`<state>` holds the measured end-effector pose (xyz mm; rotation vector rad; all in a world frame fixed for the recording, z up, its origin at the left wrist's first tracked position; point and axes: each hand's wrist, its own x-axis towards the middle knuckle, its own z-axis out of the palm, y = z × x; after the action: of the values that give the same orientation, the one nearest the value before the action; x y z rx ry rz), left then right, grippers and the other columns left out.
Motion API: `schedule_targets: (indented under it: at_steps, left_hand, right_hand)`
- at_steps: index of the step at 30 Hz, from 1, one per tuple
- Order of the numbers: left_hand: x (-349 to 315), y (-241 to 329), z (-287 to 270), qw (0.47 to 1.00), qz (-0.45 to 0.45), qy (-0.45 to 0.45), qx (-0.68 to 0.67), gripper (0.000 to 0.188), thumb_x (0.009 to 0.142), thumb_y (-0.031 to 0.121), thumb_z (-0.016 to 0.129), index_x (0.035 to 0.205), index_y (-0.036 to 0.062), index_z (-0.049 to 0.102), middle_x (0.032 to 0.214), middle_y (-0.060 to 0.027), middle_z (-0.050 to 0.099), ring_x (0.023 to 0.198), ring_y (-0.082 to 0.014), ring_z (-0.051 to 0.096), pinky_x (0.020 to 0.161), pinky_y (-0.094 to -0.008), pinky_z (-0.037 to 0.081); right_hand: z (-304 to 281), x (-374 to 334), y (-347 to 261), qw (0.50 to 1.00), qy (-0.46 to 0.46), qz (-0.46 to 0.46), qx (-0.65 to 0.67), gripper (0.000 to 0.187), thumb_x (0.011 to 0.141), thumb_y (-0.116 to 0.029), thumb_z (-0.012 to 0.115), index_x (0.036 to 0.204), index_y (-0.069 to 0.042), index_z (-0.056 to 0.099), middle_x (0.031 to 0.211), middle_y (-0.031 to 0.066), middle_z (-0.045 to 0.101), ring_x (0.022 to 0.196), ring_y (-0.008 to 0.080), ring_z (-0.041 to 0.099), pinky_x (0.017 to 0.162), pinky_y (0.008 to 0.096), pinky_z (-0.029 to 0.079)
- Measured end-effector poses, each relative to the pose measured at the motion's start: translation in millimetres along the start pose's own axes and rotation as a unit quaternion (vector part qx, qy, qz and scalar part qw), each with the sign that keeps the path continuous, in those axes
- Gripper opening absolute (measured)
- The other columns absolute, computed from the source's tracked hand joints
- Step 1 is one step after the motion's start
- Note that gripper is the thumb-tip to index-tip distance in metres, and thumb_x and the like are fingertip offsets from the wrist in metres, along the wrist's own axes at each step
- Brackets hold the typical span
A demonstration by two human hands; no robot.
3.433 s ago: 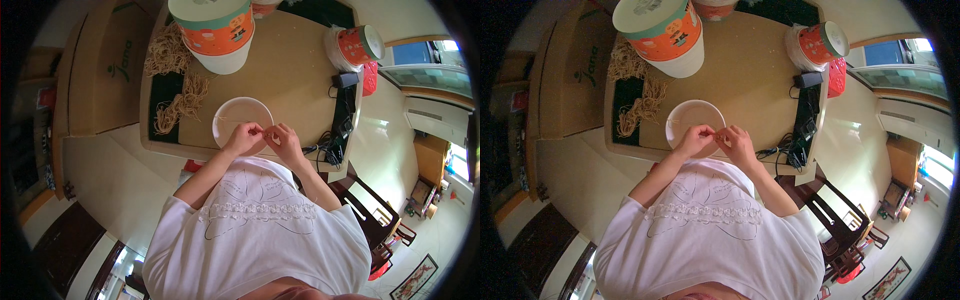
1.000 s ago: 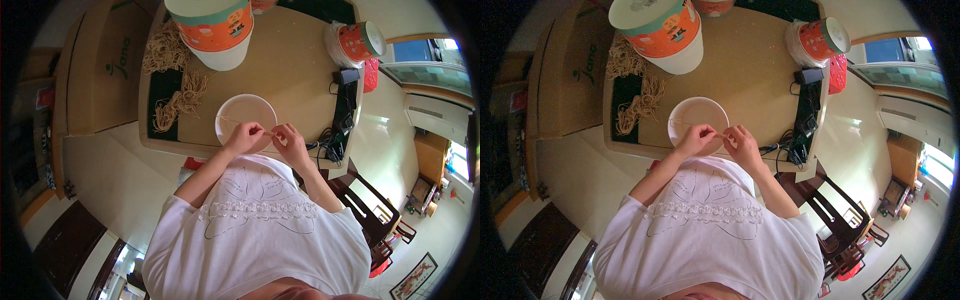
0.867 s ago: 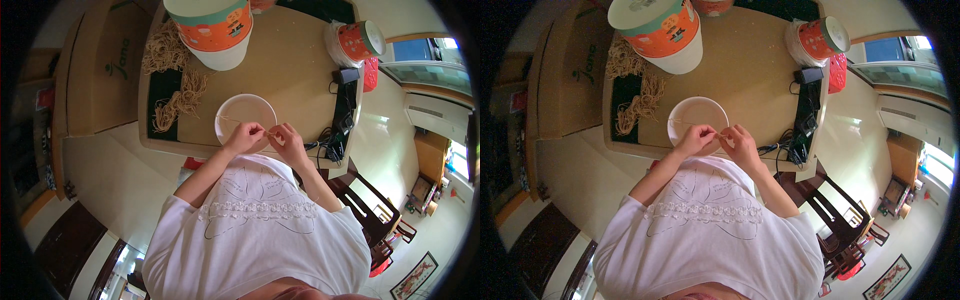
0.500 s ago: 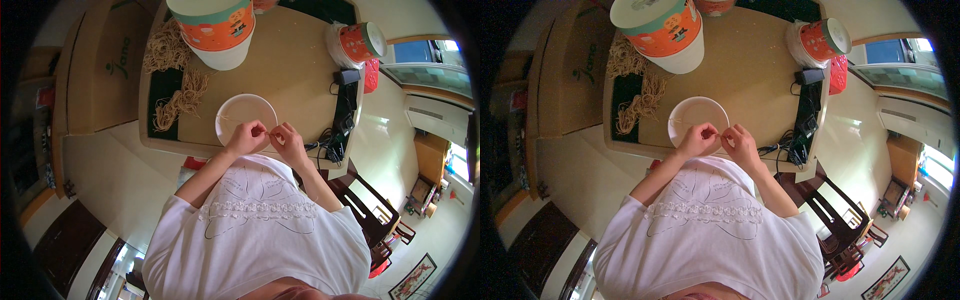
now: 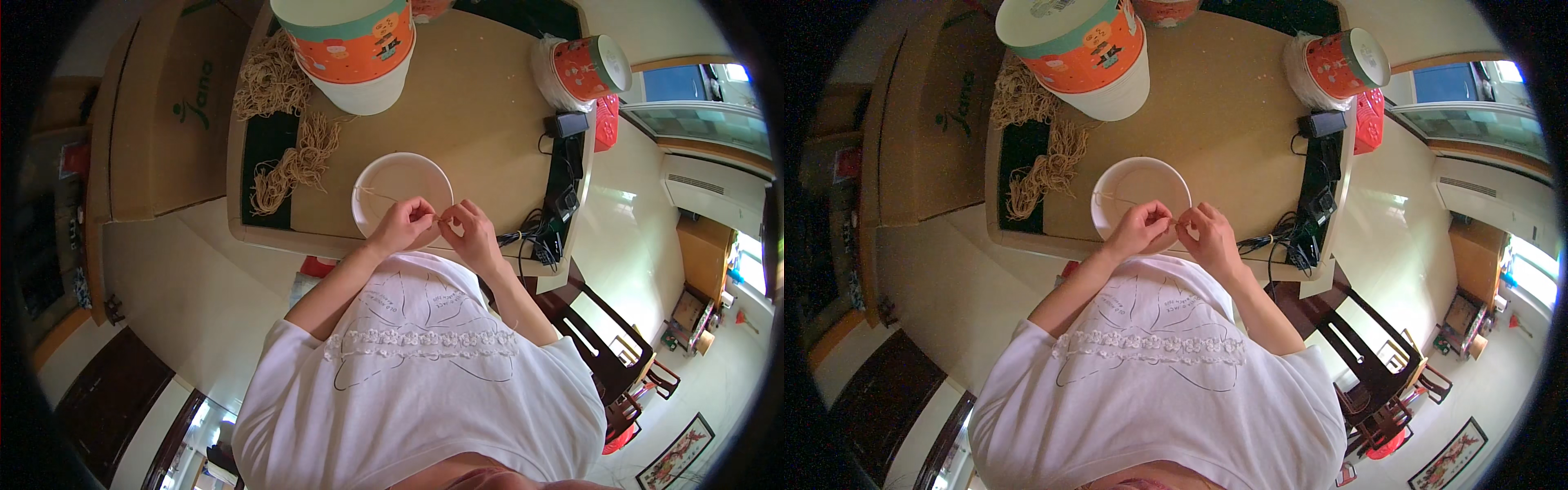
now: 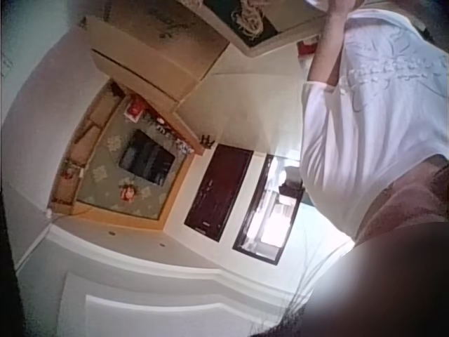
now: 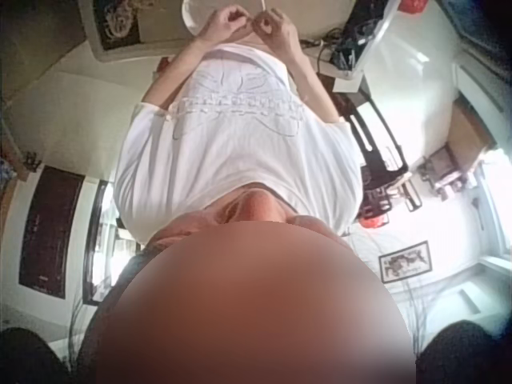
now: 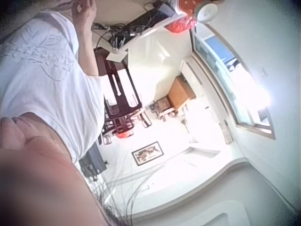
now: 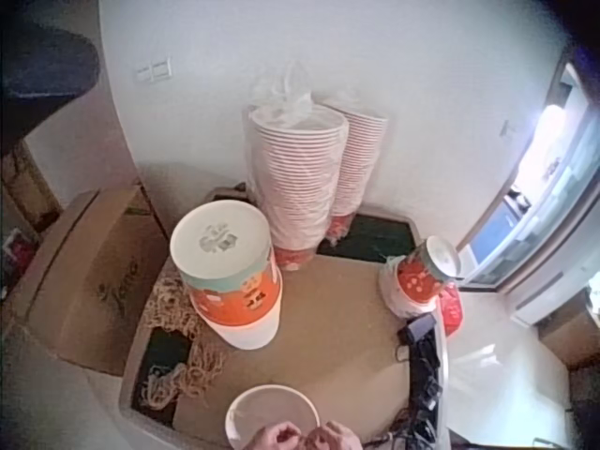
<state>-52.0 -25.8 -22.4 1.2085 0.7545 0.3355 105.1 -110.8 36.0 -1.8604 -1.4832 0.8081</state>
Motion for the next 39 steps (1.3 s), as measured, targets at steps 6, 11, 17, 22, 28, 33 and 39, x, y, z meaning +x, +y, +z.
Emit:
schedule_targets:
  at_steps: [6, 11, 17, 22, 28, 33, 39]
  left_hand:
    - [0, 7, -4, 0.991, -0.107, -0.023, -0.074, 0.007, 0.087, 0.007, 0.060, 0.088, 0.0003, 0.062, 0.077, -0.0017, 0.063, 0.072, -0.0067, 0.057, 0.066, -0.0237, 0.048]
    - [-1, 2, -1, 0.999, -0.022, 0.001, 0.047, 0.012, 0.090, 0.012, 0.061, 0.089, 0.0002, 0.063, 0.074, -0.0010, 0.063, 0.066, -0.0061, 0.056, 0.061, -0.0229, 0.047]
    - [-1, 12, -2, 0.993, -0.093, 0.000, -0.068, 0.012, 0.091, 0.012, 0.060, 0.088, 0.0004, 0.063, 0.073, 0.0001, 0.061, 0.065, -0.0053, 0.055, 0.057, -0.0220, 0.045]
    - [0, 9, -3, 0.993, -0.099, -0.009, -0.066, 0.011, 0.090, 0.010, 0.060, 0.088, -0.0001, 0.063, 0.072, 0.0002, 0.061, 0.064, -0.0056, 0.055, 0.057, -0.0221, 0.045]
    - [-2, -2, 0, 0.999, 0.000, 0.006, 0.050, 0.010, 0.085, 0.010, 0.066, 0.089, 0.0004, 0.066, 0.076, -0.0037, 0.067, 0.068, -0.0080, 0.060, 0.064, -0.0252, 0.050]
    - [-2, 1, -2, 0.996, -0.002, 0.004, 0.089, 0.009, 0.083, 0.009, 0.067, 0.087, 0.0005, 0.067, 0.075, -0.0052, 0.068, 0.070, -0.0082, 0.061, 0.065, -0.0254, 0.051]
    - [-3, 3, -1, 0.998, 0.003, 0.025, 0.057, 0.006, 0.083, 0.006, 0.065, 0.087, 0.0015, 0.066, 0.077, -0.0050, 0.066, 0.069, -0.0090, 0.062, 0.064, -0.0251, 0.050]
  right_hand:
    - [0, 0, 2, 1.000, -0.001, 0.004, -0.013, 0.009, 0.080, -0.006, 0.067, 0.086, -0.004, 0.061, 0.080, 0.0100, 0.057, 0.071, 0.0228, 0.058, 0.061, 0.0322, 0.048]
    - [-1, 0, 0, 1.000, -0.003, 0.007, -0.011, 0.009, 0.080, -0.006, 0.067, 0.086, -0.004, 0.061, 0.080, 0.0100, 0.057, 0.071, 0.0230, 0.058, 0.060, 0.0319, 0.048]
    - [0, 0, 2, 1.000, 0.004, 0.010, -0.020, 0.009, 0.080, -0.006, 0.067, 0.087, -0.004, 0.062, 0.080, 0.0098, 0.057, 0.070, 0.0219, 0.058, 0.060, 0.0315, 0.048]
    - [-1, 1, -2, 1.000, 0.014, 0.023, 0.007, 0.008, 0.077, -0.006, 0.067, 0.082, -0.004, 0.061, 0.076, 0.0111, 0.057, 0.070, 0.0272, 0.058, 0.061, 0.0361, 0.049]
    - [0, 1, -3, 0.999, 0.017, 0.037, 0.009, 0.008, 0.077, -0.006, 0.067, 0.083, -0.004, 0.061, 0.077, 0.0118, 0.058, 0.071, 0.0275, 0.059, 0.061, 0.0362, 0.049]
    - [2, 0, 0, 0.999, 0.018, 0.038, 0.010, 0.008, 0.079, -0.007, 0.067, 0.083, -0.004, 0.061, 0.078, 0.0124, 0.058, 0.070, 0.0274, 0.059, 0.061, 0.0362, 0.049]
    - [2, 0, 1, 0.998, 0.016, 0.041, 0.033, 0.008, 0.080, -0.007, 0.067, 0.084, -0.003, 0.062, 0.077, 0.0126, 0.057, 0.069, 0.0274, 0.059, 0.060, 0.0364, 0.048]
